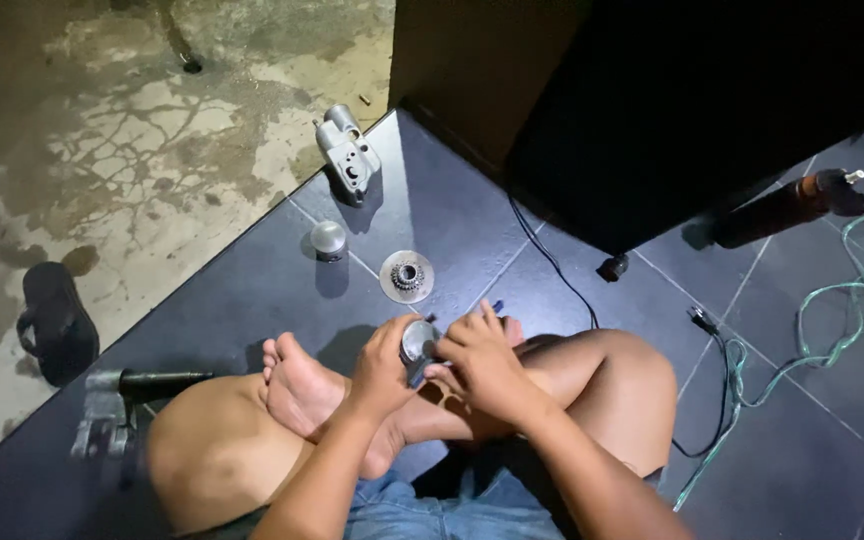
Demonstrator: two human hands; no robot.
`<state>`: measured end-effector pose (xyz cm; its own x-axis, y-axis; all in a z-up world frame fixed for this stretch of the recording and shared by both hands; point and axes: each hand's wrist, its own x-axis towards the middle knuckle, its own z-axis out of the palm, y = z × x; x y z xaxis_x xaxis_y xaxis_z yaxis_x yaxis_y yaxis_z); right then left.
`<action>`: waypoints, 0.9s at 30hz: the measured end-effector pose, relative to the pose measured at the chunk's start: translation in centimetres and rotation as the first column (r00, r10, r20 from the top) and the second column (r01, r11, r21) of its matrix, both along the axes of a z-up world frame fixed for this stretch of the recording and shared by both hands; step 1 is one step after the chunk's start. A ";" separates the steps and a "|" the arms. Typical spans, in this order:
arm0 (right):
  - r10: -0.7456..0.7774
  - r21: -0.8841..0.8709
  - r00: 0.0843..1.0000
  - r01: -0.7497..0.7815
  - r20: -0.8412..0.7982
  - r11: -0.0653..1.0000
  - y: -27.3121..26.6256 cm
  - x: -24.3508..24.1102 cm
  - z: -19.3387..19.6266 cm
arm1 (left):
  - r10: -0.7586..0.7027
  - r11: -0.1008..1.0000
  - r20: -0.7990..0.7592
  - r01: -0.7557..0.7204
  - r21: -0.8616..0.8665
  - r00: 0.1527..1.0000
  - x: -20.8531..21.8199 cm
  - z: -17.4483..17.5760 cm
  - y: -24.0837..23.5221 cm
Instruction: The person sits cross-legged on the floor and scrubs a cylindrical metal part with a small brush. They rotate the part to clean different sides and occasionally pause to inspect the surface. Other metal parts and tools are visible nearby on the floor.
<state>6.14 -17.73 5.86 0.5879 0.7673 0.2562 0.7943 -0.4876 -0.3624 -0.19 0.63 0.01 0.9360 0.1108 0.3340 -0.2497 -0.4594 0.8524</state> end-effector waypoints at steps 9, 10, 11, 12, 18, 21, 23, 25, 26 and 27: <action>0.001 -0.076 0.999 -0.003 -0.033 0.997 -0.3 0.1 -1.0 | -0.023 0.999 0.053 0.024 -0.032 0.998 0.1 0.2 0.0; 0.002 -0.076 0.999 -0.005 -0.033 0.997 -0.5 0.4 -1.0 | -0.021 0.999 0.052 0.023 -0.031 0.998 0.3 0.1 -0.1; -0.022 -0.053 1.000 0.021 -0.016 0.998 -0.7 0.8 -1.1 | 0.010 1.000 0.004 -0.010 -0.023 1.000 0.4 -0.1 -0.2; -0.043 -0.029 0.999 0.043 -0.006 0.999 -0.9 0.9 -1.3 | 0.045 0.999 -0.052 -0.046 -0.014 0.998 0.1 -0.3 -0.4; -0.044 -0.092 0.999 0.042 -0.021 0.995 0.1 -0.5 -0.7 | -0.039 0.999 -0.005 0.039 -0.010 0.999 0.2 -0.3 0.2; -0.084 -0.115 0.995 0.076 -0.061 0.990 0.0 0.2 -0.1 | 0.039 0.999 -0.137 -0.040 -0.002 0.990 0.0 -0.1 -0.4; -0.076 -0.097 0.997 0.073 -0.027 0.993 0.2 -0.3 0.1 | 0.028 1.000 -0.107 -0.028 -0.005 0.994 -0.2 -0.7 -0.2; -0.071 -0.082 0.997 0.072 0.017 0.994 0.2 -0.4 0.2 | 0.014 1.000 -0.068 -0.015 -0.011 0.998 -0.1 -1.0 -0.2; -0.032 -0.088 0.999 0.033 0.010 0.996 0.2 -0.5 0.1 | -0.001 1.000 -0.026 0.001 -0.017 1.000 0.0 -1.1 -0.1; 0.006 -0.095 1.000 -0.006 0.002 0.995 0.3 -0.5 0.0 | -0.017 1.000 0.015 0.017 -0.022 1.000 0.0 -1.2 0.0</action>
<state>5.67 -17.42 5.86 0.5829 0.7916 0.1834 0.7980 -0.5151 -0.3129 -0.18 0.67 -1.21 0.9327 0.1026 0.3458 -0.2702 -0.4365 0.8582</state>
